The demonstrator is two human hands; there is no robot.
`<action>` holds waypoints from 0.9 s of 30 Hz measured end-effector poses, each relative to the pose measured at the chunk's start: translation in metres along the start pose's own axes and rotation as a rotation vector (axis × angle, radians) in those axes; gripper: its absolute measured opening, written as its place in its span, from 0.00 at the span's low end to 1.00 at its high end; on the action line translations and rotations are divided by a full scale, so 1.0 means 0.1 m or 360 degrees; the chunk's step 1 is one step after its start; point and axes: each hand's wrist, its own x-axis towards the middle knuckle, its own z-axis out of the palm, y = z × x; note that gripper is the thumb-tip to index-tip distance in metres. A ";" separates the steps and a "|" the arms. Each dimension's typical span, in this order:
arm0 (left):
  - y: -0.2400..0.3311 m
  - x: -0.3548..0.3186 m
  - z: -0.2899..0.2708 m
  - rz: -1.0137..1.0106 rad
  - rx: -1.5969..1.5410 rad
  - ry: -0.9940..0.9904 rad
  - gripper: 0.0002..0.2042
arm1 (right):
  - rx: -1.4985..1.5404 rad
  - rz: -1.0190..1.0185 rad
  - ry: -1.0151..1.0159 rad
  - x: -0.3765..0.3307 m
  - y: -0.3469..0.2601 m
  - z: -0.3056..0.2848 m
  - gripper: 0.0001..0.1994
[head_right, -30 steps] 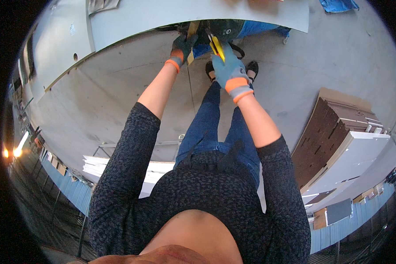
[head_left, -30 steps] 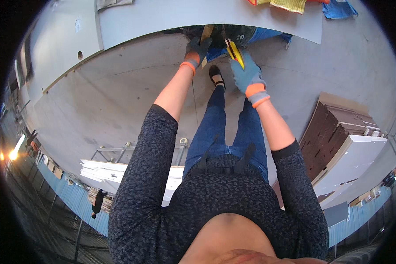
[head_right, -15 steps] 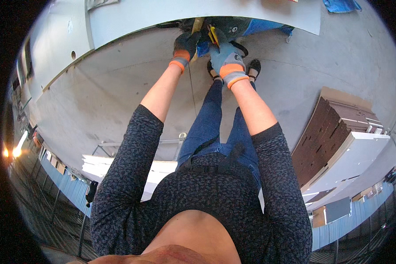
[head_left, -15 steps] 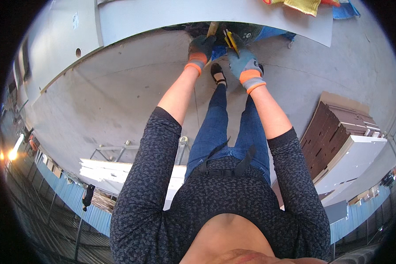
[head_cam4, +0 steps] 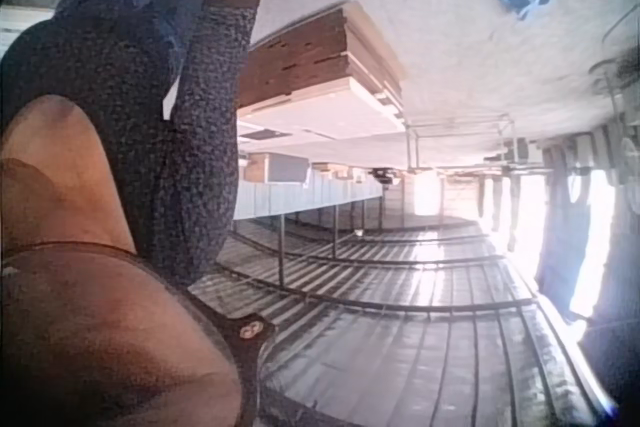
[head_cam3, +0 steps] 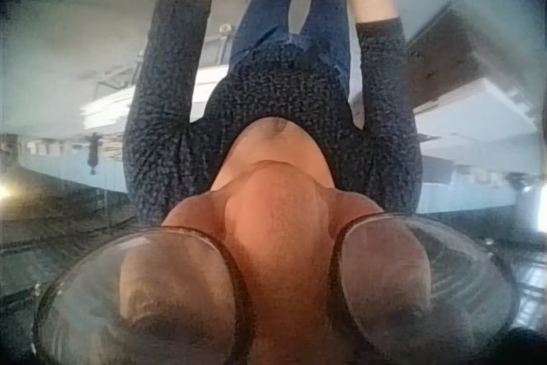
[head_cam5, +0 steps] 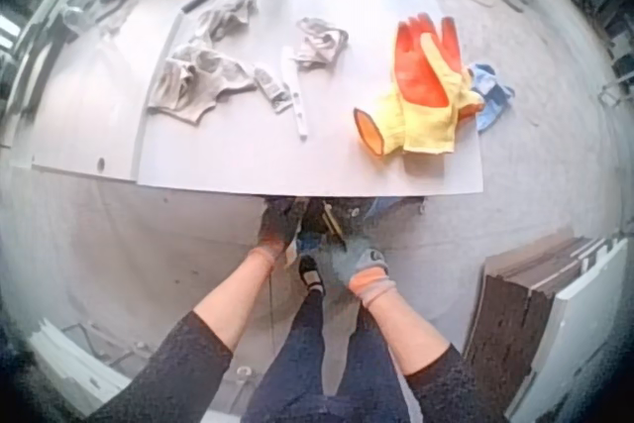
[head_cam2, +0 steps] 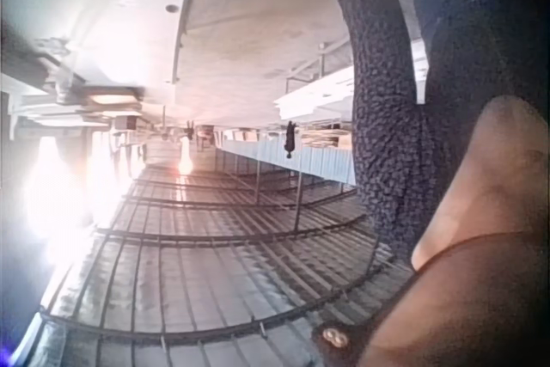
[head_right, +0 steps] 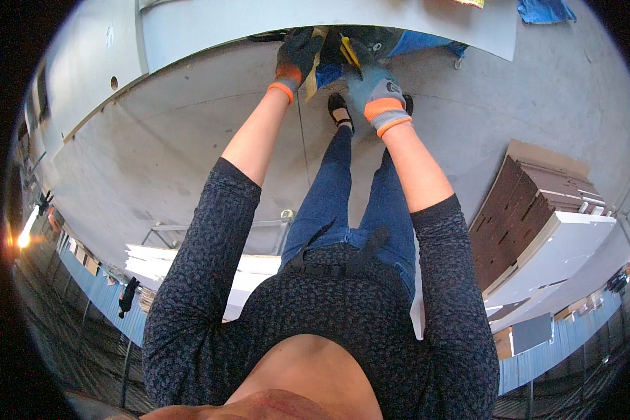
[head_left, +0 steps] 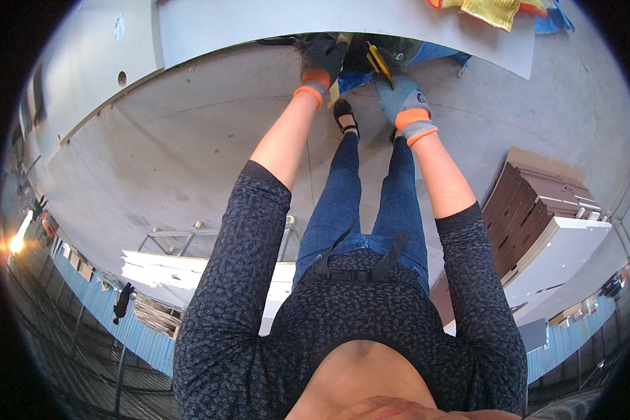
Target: The person clears a cluttered table by moving items into a blue bag, then uses a yellow utility knife to scrape residue from the surface. They wipe the table with a cloth, pour water from a bottle onto the cloth, and continue wiping until the surface is clean.
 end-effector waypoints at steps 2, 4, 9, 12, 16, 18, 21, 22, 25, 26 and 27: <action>-0.08 0.02 0.01 0.0083 0.0271 -0.0061 0.20 | 0.0045 0.0014 0.0011 0.04 -0.07 0.00 0.21; -0.14 0.00 0.04 0.0171 0.0501 -0.0111 0.18 | 0.0162 0.0000 0.0062 0.08 -0.39 -0.14 0.24; -0.14 0.00 0.05 0.0266 0.0530 -0.0106 0.15 | -0.0006 0.0208 -0.0141 0.06 -0.87 -0.37 0.30; -0.19 -0.04 0.07 0.0180 0.0424 -0.0025 0.15 | 0.0018 0.0308 -0.0247 -0.01 -1.11 -0.51 0.30; -0.04 -0.01 0.07 0.0126 0.0468 -0.0101 0.17 | 0.0210 0.0143 0.0039 0.01 -1.02 -0.26 0.29; -0.03 0.00 0.04 0.0174 0.0487 -0.0118 0.18 | 0.0283 0.0137 0.0058 0.02 -0.98 -0.21 0.29; 0.00 -0.03 -0.01 0.0071 0.0376 -0.0229 0.20 | 0.0310 0.0169 0.0054 0.00 -1.03 -0.24 0.29; -0.05 -0.04 -0.02 0.0126 0.0396 -0.0206 0.20 | 0.0304 0.0179 0.0042 -0.02 -1.13 -0.33 0.29; -0.15 -0.04 -0.06 0.0205 0.0472 -0.0179 0.20 | 0.0262 0.0328 -0.0269 -0.09 -1.38 -0.67 0.27; -0.18 -0.04 -0.07 0.0173 0.0509 -0.0199 0.20 | 0.0257 0.0304 -0.0287 -0.08 -1.37 -0.62 0.26; -0.12 0.01 -0.06 0.0178 0.0541 -0.0229 0.20 | 0.0271 0.0191 -0.0142 0.00 -1.14 -0.30 0.26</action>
